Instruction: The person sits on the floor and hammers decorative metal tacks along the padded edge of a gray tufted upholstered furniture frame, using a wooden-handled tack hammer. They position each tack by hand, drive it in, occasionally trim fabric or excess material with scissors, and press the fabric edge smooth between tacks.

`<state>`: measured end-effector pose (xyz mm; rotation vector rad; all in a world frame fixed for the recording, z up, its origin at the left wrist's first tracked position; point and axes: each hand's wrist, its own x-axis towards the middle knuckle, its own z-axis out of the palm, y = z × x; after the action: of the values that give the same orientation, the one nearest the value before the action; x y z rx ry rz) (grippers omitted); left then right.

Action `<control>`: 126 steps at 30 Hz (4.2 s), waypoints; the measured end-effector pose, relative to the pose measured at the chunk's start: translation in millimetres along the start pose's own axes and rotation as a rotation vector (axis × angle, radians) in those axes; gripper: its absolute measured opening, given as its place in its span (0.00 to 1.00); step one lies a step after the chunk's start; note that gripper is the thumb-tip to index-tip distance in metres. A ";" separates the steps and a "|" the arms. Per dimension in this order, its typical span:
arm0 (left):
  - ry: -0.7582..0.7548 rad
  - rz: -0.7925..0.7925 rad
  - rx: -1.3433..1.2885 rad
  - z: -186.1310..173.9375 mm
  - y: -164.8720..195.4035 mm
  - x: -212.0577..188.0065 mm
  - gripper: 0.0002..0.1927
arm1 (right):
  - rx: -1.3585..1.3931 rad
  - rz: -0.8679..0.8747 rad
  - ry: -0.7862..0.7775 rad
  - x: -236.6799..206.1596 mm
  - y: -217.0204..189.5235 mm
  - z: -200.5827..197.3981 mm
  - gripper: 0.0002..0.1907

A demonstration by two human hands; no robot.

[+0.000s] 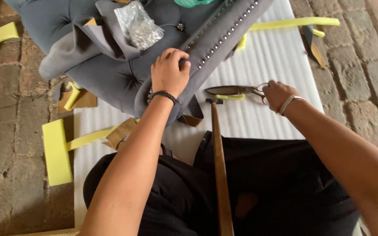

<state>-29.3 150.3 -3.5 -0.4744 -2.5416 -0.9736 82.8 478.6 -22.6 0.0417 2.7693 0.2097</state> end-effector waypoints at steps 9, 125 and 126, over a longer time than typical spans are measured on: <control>0.003 -0.098 -0.022 -2.0 2.3 4.5 0.05 | 0.114 0.038 -0.101 12.0 -5.6 1.1 0.16; -0.099 -0.054 0.022 -5.9 15.4 -12.4 0.01 | 2.650 -0.220 -0.540 -115.3 -177.3 41.3 0.26; -0.100 -0.056 0.035 -6.0 16.1 -12.7 0.01 | 2.655 -0.234 -0.537 -115.4 -177.5 41.3 0.26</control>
<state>-9.8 155.3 3.9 -0.4552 -2.6695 -0.9459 205.0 302.4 -46.8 0.2981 0.6713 -2.5969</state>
